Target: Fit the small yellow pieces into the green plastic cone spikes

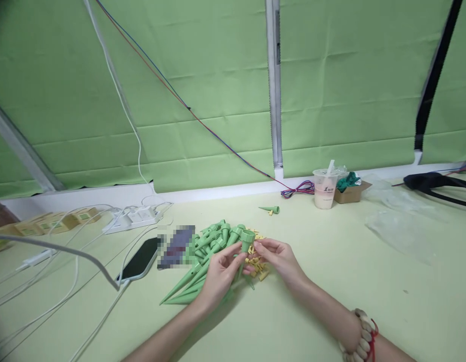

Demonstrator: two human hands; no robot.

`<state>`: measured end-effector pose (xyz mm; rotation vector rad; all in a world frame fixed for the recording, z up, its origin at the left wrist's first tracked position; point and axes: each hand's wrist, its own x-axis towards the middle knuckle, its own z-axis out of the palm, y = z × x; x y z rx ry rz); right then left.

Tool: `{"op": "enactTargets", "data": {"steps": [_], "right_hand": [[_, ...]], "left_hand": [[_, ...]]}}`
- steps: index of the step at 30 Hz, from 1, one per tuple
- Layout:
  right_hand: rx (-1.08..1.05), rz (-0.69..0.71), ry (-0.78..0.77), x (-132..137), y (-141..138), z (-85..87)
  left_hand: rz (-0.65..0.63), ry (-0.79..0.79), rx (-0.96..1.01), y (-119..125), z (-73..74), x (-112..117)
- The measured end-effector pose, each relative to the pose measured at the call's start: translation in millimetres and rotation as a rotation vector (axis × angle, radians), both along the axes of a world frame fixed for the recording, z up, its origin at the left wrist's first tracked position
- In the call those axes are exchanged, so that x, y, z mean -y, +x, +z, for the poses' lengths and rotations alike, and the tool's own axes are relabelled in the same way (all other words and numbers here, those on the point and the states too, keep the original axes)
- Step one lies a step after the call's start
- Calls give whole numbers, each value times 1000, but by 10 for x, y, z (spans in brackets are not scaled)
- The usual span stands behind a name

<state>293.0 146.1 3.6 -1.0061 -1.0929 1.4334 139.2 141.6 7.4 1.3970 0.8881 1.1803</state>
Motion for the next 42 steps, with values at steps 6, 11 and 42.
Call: {"op": "enactTargets", "data": {"steps": [6,11,42], "right_hand": [[95,-2,108,22,-31,-15],[126,-4,143,47,-50,-14],[-52,56,21,50,-37,-112]], "left_hand": [[86,239,-169,-6,-25,56],[112,274,-179,-8,-52,110],[76,238,-229,-43,-47,35]]}}
